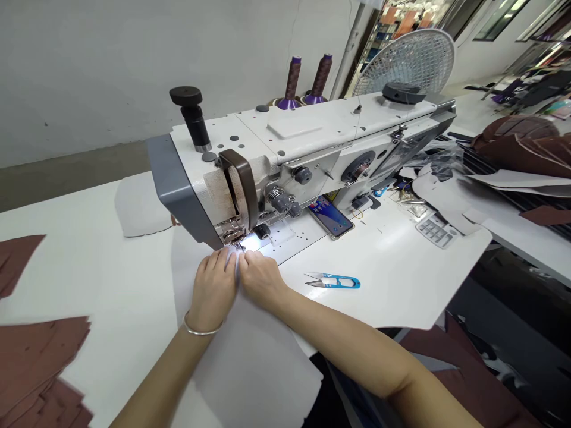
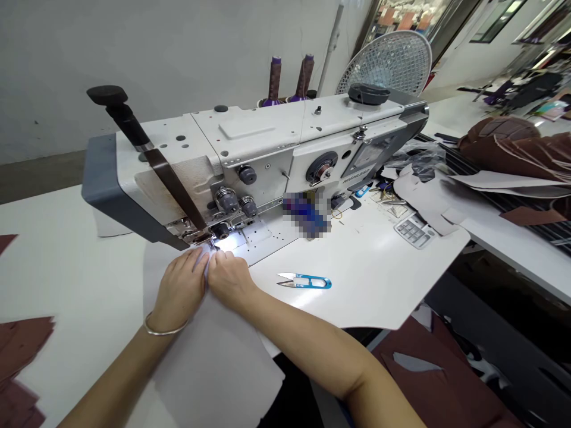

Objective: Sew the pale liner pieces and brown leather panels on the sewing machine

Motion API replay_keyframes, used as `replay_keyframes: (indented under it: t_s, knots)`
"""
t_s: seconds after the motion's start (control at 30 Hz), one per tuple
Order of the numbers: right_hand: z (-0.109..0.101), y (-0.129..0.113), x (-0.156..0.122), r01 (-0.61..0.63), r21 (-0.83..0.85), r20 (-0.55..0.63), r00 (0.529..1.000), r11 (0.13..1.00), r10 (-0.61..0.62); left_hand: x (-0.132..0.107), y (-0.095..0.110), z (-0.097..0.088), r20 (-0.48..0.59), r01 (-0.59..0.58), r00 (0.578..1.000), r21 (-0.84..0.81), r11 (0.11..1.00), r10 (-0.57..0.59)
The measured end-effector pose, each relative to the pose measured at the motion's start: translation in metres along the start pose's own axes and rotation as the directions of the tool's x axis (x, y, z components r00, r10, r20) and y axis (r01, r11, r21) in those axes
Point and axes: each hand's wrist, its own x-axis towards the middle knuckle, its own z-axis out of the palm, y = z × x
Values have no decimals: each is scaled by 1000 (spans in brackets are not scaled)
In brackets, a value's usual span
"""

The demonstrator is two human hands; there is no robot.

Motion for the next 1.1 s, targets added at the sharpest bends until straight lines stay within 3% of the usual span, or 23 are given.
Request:
replay_keyframes:
  t_s: [0.2, 0.4, 1.1]
  knots:
    - [3, -1, 2, -7, 10, -24, 1000, 1000, 7, 3, -1, -3, 53, 28, 998, -33, 999, -26]
    - [5, -2, 0, -5, 11, -41, 999, 1000, 6, 0, 4, -2, 18, 8, 1000, -42, 999, -7]
    - [2, -1, -5, -26, 39, -40, 999, 999, 27, -2, 8, -4, 53, 6, 999, -68, 998, -3]
